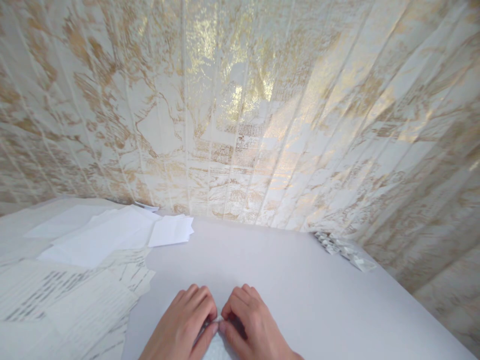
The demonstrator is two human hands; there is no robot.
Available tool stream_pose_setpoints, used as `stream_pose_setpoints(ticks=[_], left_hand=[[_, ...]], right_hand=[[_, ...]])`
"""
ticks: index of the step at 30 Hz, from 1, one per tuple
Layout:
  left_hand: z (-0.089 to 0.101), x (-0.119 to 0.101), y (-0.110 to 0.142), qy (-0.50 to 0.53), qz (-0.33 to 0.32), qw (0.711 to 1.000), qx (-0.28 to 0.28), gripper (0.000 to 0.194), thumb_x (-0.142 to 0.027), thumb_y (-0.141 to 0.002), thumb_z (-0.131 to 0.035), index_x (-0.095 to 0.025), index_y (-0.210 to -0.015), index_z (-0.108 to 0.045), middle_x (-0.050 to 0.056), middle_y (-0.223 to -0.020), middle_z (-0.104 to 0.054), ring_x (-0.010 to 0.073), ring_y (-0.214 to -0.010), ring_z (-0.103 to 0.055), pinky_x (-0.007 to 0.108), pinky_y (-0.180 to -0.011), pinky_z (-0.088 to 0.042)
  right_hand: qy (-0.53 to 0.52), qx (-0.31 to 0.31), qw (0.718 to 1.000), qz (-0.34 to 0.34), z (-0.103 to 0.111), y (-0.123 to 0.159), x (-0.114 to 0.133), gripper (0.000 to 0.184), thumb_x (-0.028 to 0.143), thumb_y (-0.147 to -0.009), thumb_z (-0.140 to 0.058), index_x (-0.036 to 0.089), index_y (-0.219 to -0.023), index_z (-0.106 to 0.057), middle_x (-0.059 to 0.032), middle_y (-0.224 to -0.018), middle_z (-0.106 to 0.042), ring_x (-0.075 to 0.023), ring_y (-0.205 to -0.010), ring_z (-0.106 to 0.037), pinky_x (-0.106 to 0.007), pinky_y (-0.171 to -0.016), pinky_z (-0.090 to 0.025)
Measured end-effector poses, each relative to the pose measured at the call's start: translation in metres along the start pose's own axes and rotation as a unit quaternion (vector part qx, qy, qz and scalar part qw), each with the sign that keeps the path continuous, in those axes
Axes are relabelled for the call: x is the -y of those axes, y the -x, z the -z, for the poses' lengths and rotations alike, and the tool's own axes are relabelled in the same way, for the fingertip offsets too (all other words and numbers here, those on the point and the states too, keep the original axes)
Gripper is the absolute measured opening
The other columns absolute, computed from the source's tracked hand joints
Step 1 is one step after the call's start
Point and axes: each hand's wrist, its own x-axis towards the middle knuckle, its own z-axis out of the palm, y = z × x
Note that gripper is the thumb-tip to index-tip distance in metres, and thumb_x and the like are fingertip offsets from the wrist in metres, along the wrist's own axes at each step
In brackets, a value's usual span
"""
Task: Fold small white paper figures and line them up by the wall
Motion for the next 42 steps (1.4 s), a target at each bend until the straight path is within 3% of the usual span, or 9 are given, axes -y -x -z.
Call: stream_pose_setpoints(ticks=[10, 19, 30, 38, 42], left_hand=[[0.012, -0.008, -0.005, -0.012, 0.058, 0.997, 0.057, 0.012, -0.014, -0.089, -0.055, -0.021, -0.080, -0.058, 0.001, -0.088, -0.060, 0.0246, -0.085, -0.053, 0.035, -0.072, -0.034], [0.018, -0.015, -0.008, -0.046, 0.085, 0.993, 0.067, 0.018, -0.017, -0.094, -0.047, -0.020, -0.085, -0.063, 0.007, -0.095, -0.062, 0.0291, -0.091, -0.054, 0.041, -0.077, -0.037], [0.004, -0.006, -0.005, -0.056, 0.069, 0.996, 0.015, 0.014, -0.012, -0.090, -0.047, -0.020, -0.082, -0.056, 0.005, -0.093, -0.057, 0.0284, -0.088, -0.051, 0.040, -0.074, -0.034], [0.012, -0.011, -0.008, -0.017, 0.068, 0.997, 0.029, 0.019, -0.004, -0.084, -0.047, -0.022, -0.082, -0.052, 0.001, -0.092, -0.056, 0.0243, -0.087, -0.050, 0.036, -0.073, -0.034], [0.014, -0.016, -0.008, -0.018, 0.080, 0.997, 0.004, 0.021, -0.001, -0.082, -0.047, -0.022, -0.080, -0.051, 0.001, -0.091, -0.056, 0.0235, -0.086, -0.050, 0.035, -0.073, -0.034]], right_hand=[[-0.018, -0.002, 1.000, -0.016, 0.001, 0.000, 0.002, 0.019, 0.002, -0.078, -0.067, 0.019, -0.080, -0.058, -0.0013, -0.081, -0.064, -0.0195, -0.076, -0.055, -0.033, -0.072, -0.039], [-0.021, -0.036, 0.997, -0.058, -0.001, 0.000, 0.004, 0.027, -0.004, -0.071, -0.069, 0.019, -0.075, -0.056, -0.0011, -0.081, -0.061, -0.0225, -0.083, -0.054, -0.036, -0.075, -0.041], [-0.001, -0.027, 0.996, -0.087, -0.003, -0.002, 0.006, 0.029, -0.005, -0.071, -0.071, 0.019, -0.074, -0.055, -0.0035, -0.087, -0.060, -0.0249, -0.088, -0.054, -0.040, -0.078, -0.043], [-0.015, 0.001, 0.997, -0.081, 0.001, -0.004, 0.008, 0.032, -0.011, -0.072, -0.062, 0.019, -0.081, -0.057, -0.0024, -0.089, -0.062, -0.0242, -0.090, -0.053, -0.040, -0.081, -0.042], [-0.041, 0.010, 0.996, -0.078, 0.007, -0.005, 0.007, 0.037, -0.016, -0.070, -0.057, 0.019, -0.083, -0.061, -0.0022, -0.090, -0.062, -0.0230, -0.091, -0.054, -0.038, -0.083, -0.042]])
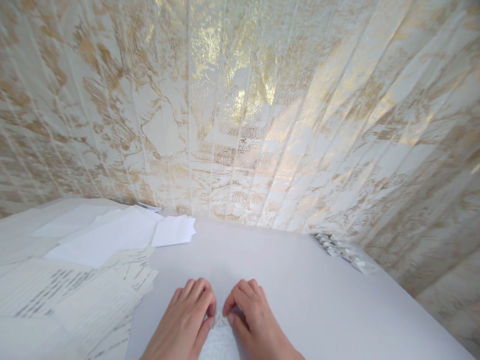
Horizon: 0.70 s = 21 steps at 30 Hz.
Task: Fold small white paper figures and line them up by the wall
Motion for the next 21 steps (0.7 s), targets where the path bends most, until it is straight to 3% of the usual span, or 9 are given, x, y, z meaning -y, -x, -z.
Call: stream_pose_setpoints(ticks=[9, 15, 21], left_hand=[[-0.012, 0.013, 0.004, -0.001, -0.024, 1.000, -0.006, 0.020, -0.003, -0.081, -0.048, -0.023, -0.084, -0.050, 0.001, -0.092, -0.054, 0.0241, -0.086, -0.050, 0.035, -0.072, -0.035], [-0.010, 0.009, 0.004, 0.009, -0.034, 0.999, -0.014, 0.021, -0.004, -0.084, -0.046, -0.023, -0.086, -0.051, 0.001, -0.092, -0.054, 0.0245, -0.086, -0.050, 0.036, -0.073, -0.034], [-0.011, 0.011, 0.004, 0.019, -0.038, 0.999, -0.026, 0.020, -0.006, -0.086, -0.047, -0.024, -0.091, -0.053, 0.001, -0.096, -0.055, 0.0251, -0.089, -0.050, 0.037, -0.075, -0.035]], right_hand=[[0.002, -0.010, 1.000, -0.015, -0.004, -0.001, 0.002, 0.029, -0.008, -0.073, -0.066, 0.017, -0.087, -0.061, -0.0044, -0.091, -0.062, -0.0252, -0.091, -0.053, -0.041, -0.082, -0.041], [-0.024, 0.006, 1.000, -0.018, 0.002, -0.002, 0.002, 0.043, -0.018, -0.065, -0.054, 0.017, -0.089, -0.061, -0.0031, -0.091, -0.062, -0.0228, -0.092, -0.053, -0.039, -0.084, -0.041], [-0.025, 0.017, 0.999, 0.020, 0.002, 0.001, -0.002, 0.037, -0.015, -0.071, -0.062, 0.017, -0.090, -0.063, -0.0029, -0.092, -0.063, -0.0223, -0.091, -0.054, -0.037, -0.083, -0.041]])
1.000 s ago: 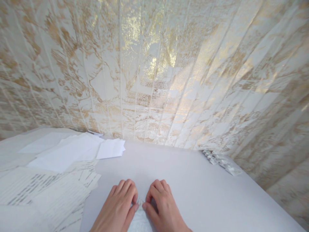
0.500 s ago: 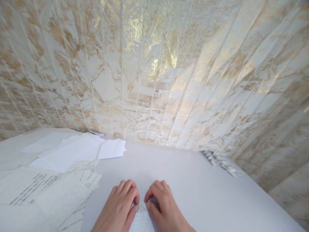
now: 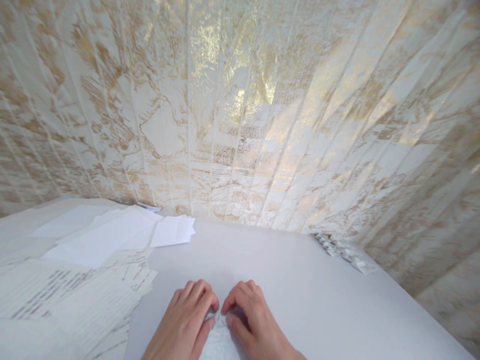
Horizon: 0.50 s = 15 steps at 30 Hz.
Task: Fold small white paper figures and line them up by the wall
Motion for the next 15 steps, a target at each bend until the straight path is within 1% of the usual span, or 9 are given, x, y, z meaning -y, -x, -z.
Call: stream_pose_setpoints(ticks=[3, 5, 10, 15], left_hand=[[0.0009, 0.0027, 0.0009, -0.003, -0.007, 1.000, 0.028, 0.018, -0.009, -0.090, -0.046, -0.024, -0.092, -0.055, 0.002, -0.098, -0.056, 0.0262, -0.090, -0.051, 0.039, -0.076, -0.036], [0.0023, 0.0026, 0.0009, -0.002, -0.005, 0.999, 0.044, 0.016, -0.011, -0.091, -0.046, -0.024, -0.092, -0.056, 0.003, -0.099, -0.057, 0.0269, -0.092, -0.052, 0.040, -0.078, -0.037], [0.0052, -0.0004, -0.0022, 0.016, 0.003, 0.998, 0.066, 0.006, -0.017, -0.093, -0.055, -0.022, -0.092, -0.057, 0.003, -0.099, -0.057, 0.0274, -0.093, -0.052, 0.040, -0.078, -0.038], [0.0085, -0.0031, -0.0059, 0.024, 0.018, 0.996, 0.082, 0.008, -0.012, -0.089, -0.059, -0.020, -0.089, -0.059, 0.003, -0.098, -0.059, 0.0269, -0.093, -0.053, 0.040, -0.080, -0.041]], right_hand=[[0.002, 0.005, 1.000, 0.017, -0.0050, 0.0006, -0.0023, 0.036, -0.008, -0.067, -0.076, 0.017, -0.090, -0.064, -0.0030, -0.093, -0.064, -0.0235, -0.091, -0.055, -0.038, -0.083, -0.041], [0.009, 0.003, 1.000, 0.024, -0.0077, 0.0008, -0.0034, 0.037, -0.006, -0.065, -0.079, 0.017, -0.090, -0.064, -0.0033, -0.093, -0.064, -0.0240, -0.091, -0.056, -0.038, -0.084, -0.042], [0.053, -0.007, 0.997, 0.053, -0.0098, 0.0024, -0.0053, 0.029, -0.001, -0.074, -0.075, 0.018, -0.091, -0.062, -0.0049, -0.092, -0.065, -0.0246, -0.088, -0.057, -0.038, -0.080, -0.044], [0.101, -0.022, 0.991, 0.083, -0.0107, 0.0030, -0.0072, 0.021, 0.002, -0.080, -0.070, 0.018, -0.090, -0.061, -0.0049, -0.090, -0.066, -0.0236, -0.082, -0.058, -0.036, -0.074, -0.044]])
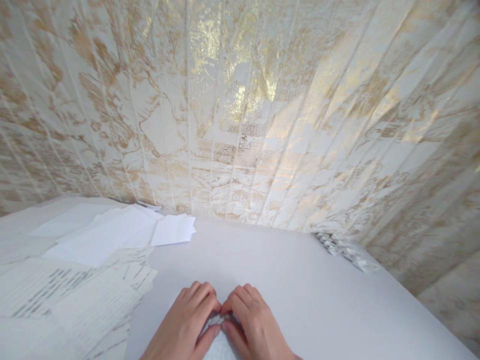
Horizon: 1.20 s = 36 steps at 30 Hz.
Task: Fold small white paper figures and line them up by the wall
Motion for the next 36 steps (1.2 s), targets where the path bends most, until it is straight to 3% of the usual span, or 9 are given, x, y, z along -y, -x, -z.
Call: stream_pose_setpoints(ticks=[3, 10, 36], left_hand=[[0.0011, -0.0011, 0.0005, -0.005, 0.006, 1.000, 0.007, 0.014, -0.007, -0.085, -0.059, -0.020, -0.090, -0.060, 0.003, -0.099, -0.059, 0.0266, -0.094, -0.054, 0.040, -0.081, -0.041], [-0.0022, 0.0015, 0.0030, -0.053, -0.038, 0.998, -0.003, 0.008, -0.015, -0.091, -0.058, -0.022, -0.089, -0.062, 0.002, -0.097, -0.062, 0.0260, -0.089, -0.055, 0.039, -0.077, -0.040], [0.0018, -0.0078, 0.0023, -0.065, 0.000, 0.998, 0.012, 0.018, -0.005, -0.085, -0.052, -0.021, -0.085, -0.061, 0.004, -0.096, -0.062, 0.0268, -0.090, -0.055, 0.041, -0.077, -0.041]], right_hand=[[0.001, -0.013, 1.000, 0.005, 0.0010, -0.0005, 0.0000, 0.021, -0.001, -0.082, -0.064, 0.019, -0.087, -0.060, -0.0032, -0.086, -0.066, -0.0216, -0.079, -0.058, -0.033, -0.073, -0.043], [0.001, -0.003, 1.000, 0.006, 0.0053, 0.0000, 0.0012, 0.017, 0.007, -0.080, -0.070, 0.019, -0.086, -0.060, -0.0031, -0.085, -0.065, -0.0216, -0.078, -0.058, -0.034, -0.073, -0.042], [-0.030, -0.008, 1.000, 0.003, 0.0035, 0.0010, 0.0025, 0.019, 0.003, -0.076, -0.067, 0.019, -0.086, -0.061, -0.0036, -0.085, -0.066, -0.0216, -0.079, -0.058, -0.034, -0.075, -0.044]])
